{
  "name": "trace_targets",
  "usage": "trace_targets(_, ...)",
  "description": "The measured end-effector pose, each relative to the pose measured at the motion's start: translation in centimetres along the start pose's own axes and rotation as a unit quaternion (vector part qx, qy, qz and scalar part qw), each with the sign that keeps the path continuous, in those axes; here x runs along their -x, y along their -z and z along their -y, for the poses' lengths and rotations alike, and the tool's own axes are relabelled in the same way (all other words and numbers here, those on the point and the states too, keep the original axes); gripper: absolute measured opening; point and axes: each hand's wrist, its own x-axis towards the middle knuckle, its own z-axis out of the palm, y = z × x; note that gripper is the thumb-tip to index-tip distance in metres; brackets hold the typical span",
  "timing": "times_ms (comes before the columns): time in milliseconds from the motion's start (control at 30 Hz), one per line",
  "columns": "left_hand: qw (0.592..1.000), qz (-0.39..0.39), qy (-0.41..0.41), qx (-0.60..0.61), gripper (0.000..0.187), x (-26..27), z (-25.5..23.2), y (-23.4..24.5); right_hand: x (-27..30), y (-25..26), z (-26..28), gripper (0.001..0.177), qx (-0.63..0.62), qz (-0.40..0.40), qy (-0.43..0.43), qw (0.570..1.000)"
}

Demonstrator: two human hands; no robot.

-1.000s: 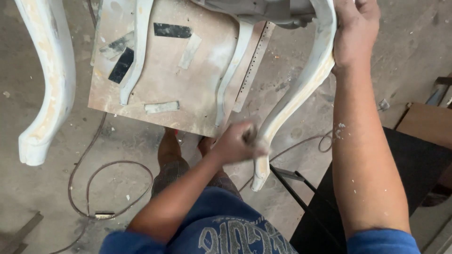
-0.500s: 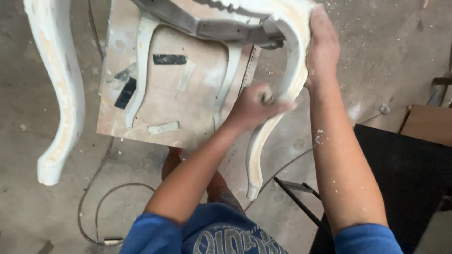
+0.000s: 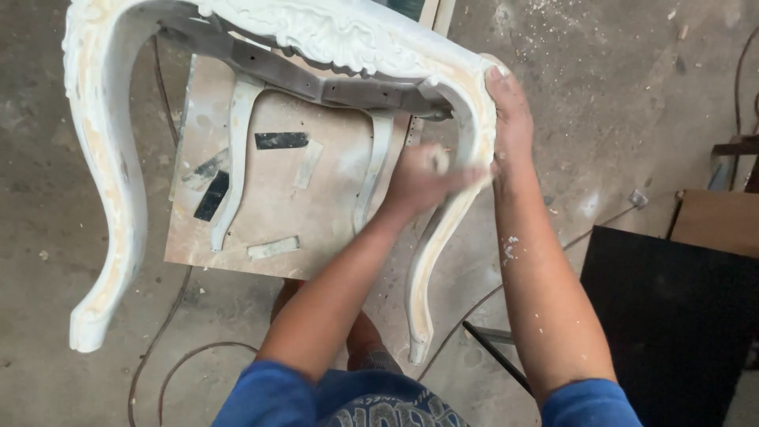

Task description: Sanding and cleaning a wooden chair frame to prepare it for finishing using sandpaper and a brush.

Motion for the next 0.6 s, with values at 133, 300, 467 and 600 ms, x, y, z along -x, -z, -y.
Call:
trace_targets(133,0.992,-0.078,-0.084,0.057,0.056,-3.6,0.2,-1.2,0.6,-0.7,0.5,0.036,0.052,0.009,0.022,0.998)
trace_targets(300,0.993,0.088,0.073,-0.032,0.057,3.5,2.7,1.1,-0.2,-0.1,-0.4,0.040,-0.032,0.024,0.009,0.999)
trace_targets(467,0.995,-0.042,-0.058,0.067,0.065,-3.9,1.0,-1.3,0.3,-0.3,-0.2,0.041,-0.001,0.022,0.032,0.999)
trace_targets(600,0.995,-0.061,-0.061,0.051,0.063,0.0,-0.3,0.0,0.0,-0.4,0.0,0.037,0.060,0.019,0.047,0.997)
